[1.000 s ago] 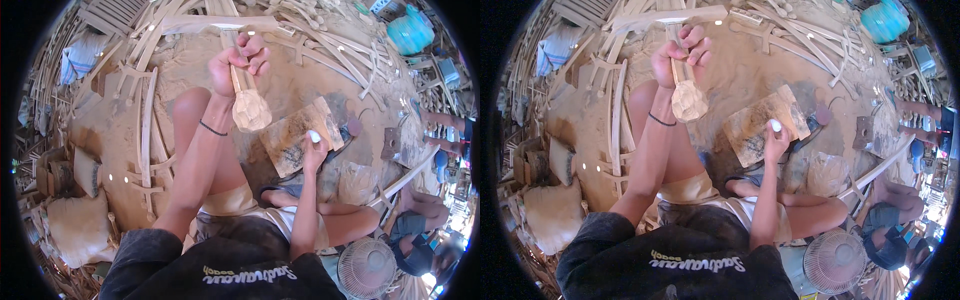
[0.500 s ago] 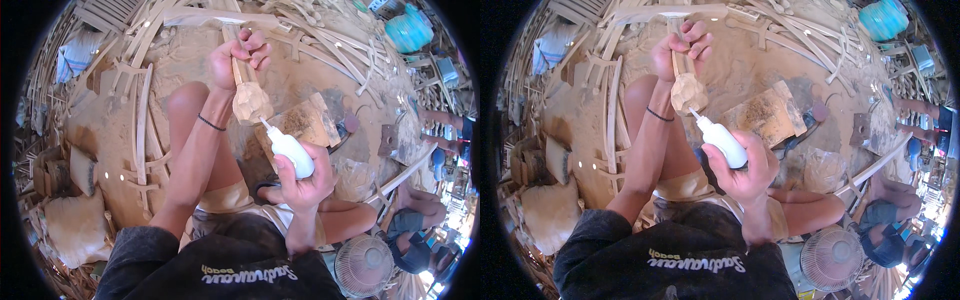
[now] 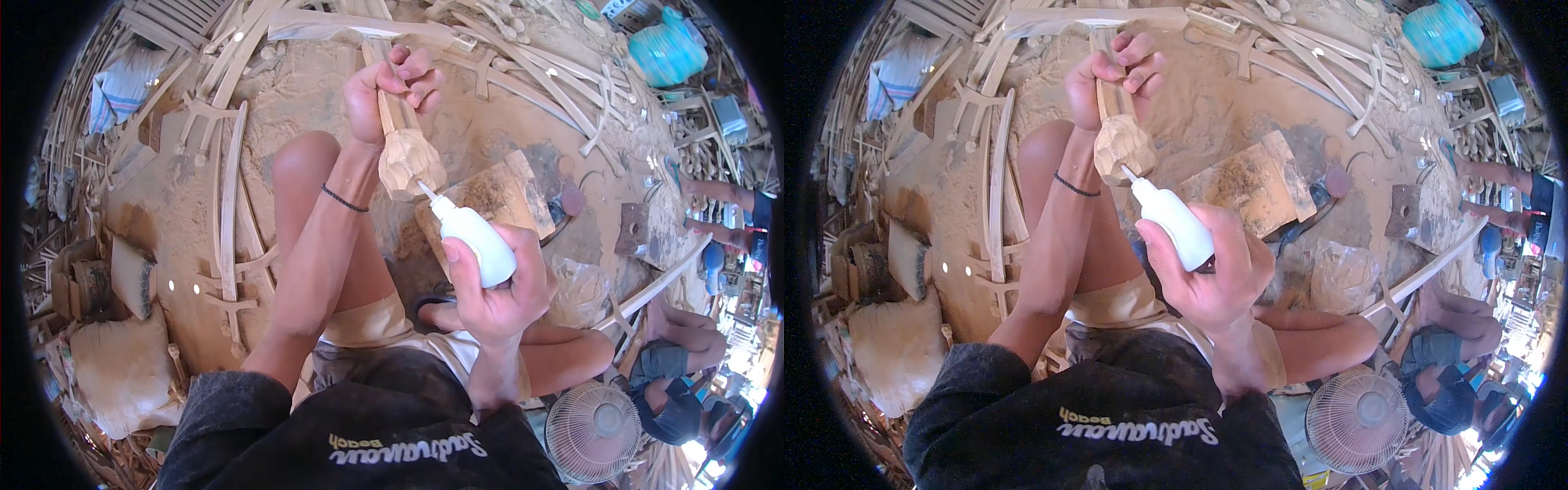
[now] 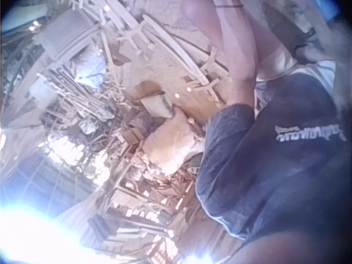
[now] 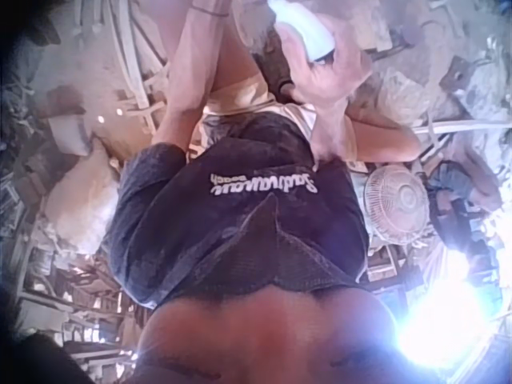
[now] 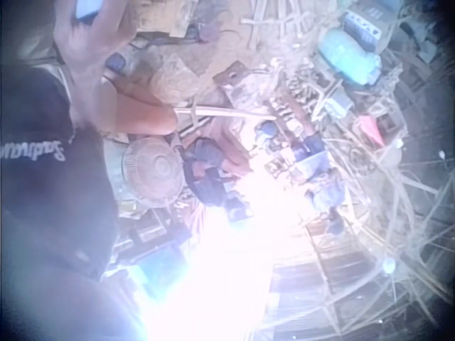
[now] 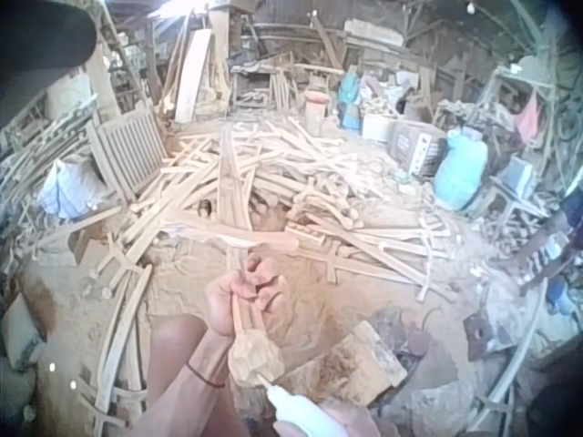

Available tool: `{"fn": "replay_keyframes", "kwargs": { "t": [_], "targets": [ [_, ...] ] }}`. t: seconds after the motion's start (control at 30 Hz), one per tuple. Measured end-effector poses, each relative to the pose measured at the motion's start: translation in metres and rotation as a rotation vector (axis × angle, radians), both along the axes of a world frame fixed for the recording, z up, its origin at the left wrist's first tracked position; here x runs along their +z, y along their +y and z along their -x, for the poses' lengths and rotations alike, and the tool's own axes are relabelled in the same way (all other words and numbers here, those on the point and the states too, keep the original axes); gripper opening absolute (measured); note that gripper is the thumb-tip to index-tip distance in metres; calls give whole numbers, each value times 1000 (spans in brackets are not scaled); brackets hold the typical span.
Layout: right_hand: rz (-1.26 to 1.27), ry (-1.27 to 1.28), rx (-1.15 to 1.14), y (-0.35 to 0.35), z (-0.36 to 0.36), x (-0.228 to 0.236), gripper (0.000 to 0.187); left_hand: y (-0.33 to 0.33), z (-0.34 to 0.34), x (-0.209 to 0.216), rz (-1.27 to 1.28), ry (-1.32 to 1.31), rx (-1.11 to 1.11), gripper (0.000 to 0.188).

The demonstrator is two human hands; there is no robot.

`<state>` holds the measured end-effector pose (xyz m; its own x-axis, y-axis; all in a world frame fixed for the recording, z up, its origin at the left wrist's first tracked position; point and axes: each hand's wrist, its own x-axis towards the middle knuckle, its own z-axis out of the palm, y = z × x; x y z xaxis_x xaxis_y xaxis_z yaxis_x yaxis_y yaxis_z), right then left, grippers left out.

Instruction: The person sands a wood object with a power sander and then applies glue from a bottle into the joints and seams of a chair frame.

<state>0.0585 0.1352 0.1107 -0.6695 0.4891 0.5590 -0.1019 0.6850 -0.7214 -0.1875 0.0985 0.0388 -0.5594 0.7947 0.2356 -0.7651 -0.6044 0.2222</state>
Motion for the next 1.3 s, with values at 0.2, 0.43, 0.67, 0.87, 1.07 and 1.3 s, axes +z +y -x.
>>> {"fn": "replay_keyframes", "kwargs": {
  "t": [0.2, 0.43, 0.67, 0.87, 1.07, 1.3],
  "targets": [
    [37, 4, 3, -1, -1, -1, 35, -1, 0, 1, 13, -11, 1, 22],
    [66, 8, -6, -3, 0, -1, 34, -2, 1, 1, -5, -12, -19, 21],
    [99, -15, -21, -3, -11, -8, 35, -1, 4, -5, -8, -12, -28, 19],
    [179, -16, -18, 0, -13, -23, 33, -4, 5, -4, 20, -21, -17, 18],
    [571, -96, -167, 23, -27, -97, 30, -2, 7, -4, -1, -78, -13, 20],
    [499, -225, -492, 81, -56, -285, 32, -6, 17, -8, 7, -61, 13, 15]
  ]
}}
